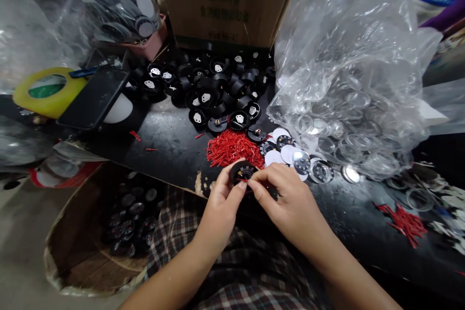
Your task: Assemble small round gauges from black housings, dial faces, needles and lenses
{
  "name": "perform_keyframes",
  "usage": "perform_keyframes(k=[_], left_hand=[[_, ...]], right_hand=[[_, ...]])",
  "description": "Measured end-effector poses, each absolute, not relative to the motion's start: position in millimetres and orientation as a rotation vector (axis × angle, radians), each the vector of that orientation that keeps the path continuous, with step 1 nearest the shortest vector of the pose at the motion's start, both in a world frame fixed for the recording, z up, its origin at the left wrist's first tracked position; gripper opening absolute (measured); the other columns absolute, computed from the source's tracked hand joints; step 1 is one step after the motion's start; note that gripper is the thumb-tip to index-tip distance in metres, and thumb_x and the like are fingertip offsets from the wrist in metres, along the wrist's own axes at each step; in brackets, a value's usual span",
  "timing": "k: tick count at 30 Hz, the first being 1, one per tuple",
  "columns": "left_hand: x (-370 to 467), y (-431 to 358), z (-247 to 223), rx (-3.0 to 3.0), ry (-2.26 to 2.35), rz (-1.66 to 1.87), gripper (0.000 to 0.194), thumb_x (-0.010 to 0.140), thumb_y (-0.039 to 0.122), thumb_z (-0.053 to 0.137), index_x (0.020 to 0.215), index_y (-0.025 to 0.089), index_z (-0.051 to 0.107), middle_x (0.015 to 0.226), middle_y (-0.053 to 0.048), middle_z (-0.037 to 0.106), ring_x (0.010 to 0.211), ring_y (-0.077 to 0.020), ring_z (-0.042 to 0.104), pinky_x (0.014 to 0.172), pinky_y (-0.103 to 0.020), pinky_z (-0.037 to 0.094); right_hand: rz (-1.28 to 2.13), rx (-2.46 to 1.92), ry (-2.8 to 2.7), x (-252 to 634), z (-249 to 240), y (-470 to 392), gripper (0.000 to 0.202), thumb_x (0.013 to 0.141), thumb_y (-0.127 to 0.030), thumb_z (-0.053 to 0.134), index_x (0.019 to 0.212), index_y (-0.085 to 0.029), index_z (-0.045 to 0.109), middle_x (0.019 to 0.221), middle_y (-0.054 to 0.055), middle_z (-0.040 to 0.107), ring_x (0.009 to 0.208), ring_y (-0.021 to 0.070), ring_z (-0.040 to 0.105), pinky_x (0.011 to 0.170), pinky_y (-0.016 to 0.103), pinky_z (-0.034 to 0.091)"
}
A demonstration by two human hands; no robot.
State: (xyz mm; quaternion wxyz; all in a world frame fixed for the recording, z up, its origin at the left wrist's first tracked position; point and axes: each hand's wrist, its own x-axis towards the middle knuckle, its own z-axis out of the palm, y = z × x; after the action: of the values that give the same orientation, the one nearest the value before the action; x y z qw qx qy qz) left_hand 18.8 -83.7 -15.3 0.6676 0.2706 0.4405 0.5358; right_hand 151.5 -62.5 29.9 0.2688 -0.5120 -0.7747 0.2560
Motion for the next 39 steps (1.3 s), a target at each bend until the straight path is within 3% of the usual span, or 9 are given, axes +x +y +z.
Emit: perform_keyframes(k=[11, 20, 26, 33, 37, 39], left_hand=[[16, -89, -8, 0.724, 0.936, 1.230, 0.023, 0.087, 0.026, 0.061, 0.109, 0.031, 0.062, 0.107, 0.004, 0.066, 0.106, -0.0122, 0.058, 0.095, -0.021, 0.043], [17, -91, 8, 0.869, 1.151, 1.241, 0.019, 0.084, 0.023, 0.062, 0.103, 0.026, 0.065, 0.103, 0.000, 0.071, 0.098, -0.0188, 0.065, 0.090, -0.027, 0.047], [12, -100, 8, 1.100, 1.350, 1.219, 0.030, 0.083, 0.017, 0.061, 0.110, 0.029, 0.066, 0.109, 0.001, 0.070, 0.103, -0.0204, 0.063, 0.094, -0.028, 0.045], [9, -93, 9, 0.975, 1.226, 1.167, 0.029, 0.082, 0.019, 0.062, 0.109, 0.028, 0.069, 0.111, 0.000, 0.071, 0.106, -0.0216, 0.064, 0.096, -0.031, 0.046], [10, -86, 11, 0.725, 1.068, 1.107, 0.028, 0.081, 0.027, 0.065, 0.109, 0.028, 0.069, 0.118, -0.002, 0.070, 0.116, -0.0244, 0.060, 0.102, -0.036, 0.045], [9, -85, 11, 0.708, 1.054, 1.086, 0.032, 0.082, 0.029, 0.066, 0.114, 0.031, 0.067, 0.122, -0.001, 0.068, 0.122, -0.0234, 0.056, 0.105, -0.035, 0.042]], right_hand=[[0.885, -1.347, -1.966, 156, 35, -64, 0.013, 0.090, -0.021, 0.053, 0.078, -0.020, 0.058, 0.073, -0.001, 0.055, 0.070, 0.0134, 0.053, 0.064, 0.027, 0.040], [0.819, -1.389, -2.012, 156, 40, -70, 0.016, 0.091, -0.020, 0.052, 0.075, -0.021, 0.055, 0.072, 0.000, 0.058, 0.067, 0.0150, 0.054, 0.065, 0.028, 0.042], [0.846, -1.397, -1.981, 150, 41, -79, 0.020, 0.091, -0.017, 0.051, 0.072, -0.021, 0.051, 0.072, -0.001, 0.059, 0.065, 0.0129, 0.053, 0.062, 0.025, 0.040], [0.821, -1.419, -1.979, 155, 36, -77, 0.027, 0.090, -0.022, 0.054, 0.064, -0.021, 0.046, 0.062, -0.003, 0.053, 0.058, 0.0120, 0.049, 0.056, 0.026, 0.037], [0.605, -1.307, -2.088, 159, 35, -69, 0.007, 0.088, -0.018, 0.053, 0.086, -0.020, 0.059, 0.078, 0.002, 0.061, 0.073, 0.0165, 0.055, 0.068, 0.031, 0.041], [0.451, -1.282, -2.170, 158, 34, -66, 0.008, 0.089, -0.017, 0.052, 0.092, -0.018, 0.059, 0.082, 0.004, 0.062, 0.077, 0.0184, 0.056, 0.072, 0.034, 0.040]])
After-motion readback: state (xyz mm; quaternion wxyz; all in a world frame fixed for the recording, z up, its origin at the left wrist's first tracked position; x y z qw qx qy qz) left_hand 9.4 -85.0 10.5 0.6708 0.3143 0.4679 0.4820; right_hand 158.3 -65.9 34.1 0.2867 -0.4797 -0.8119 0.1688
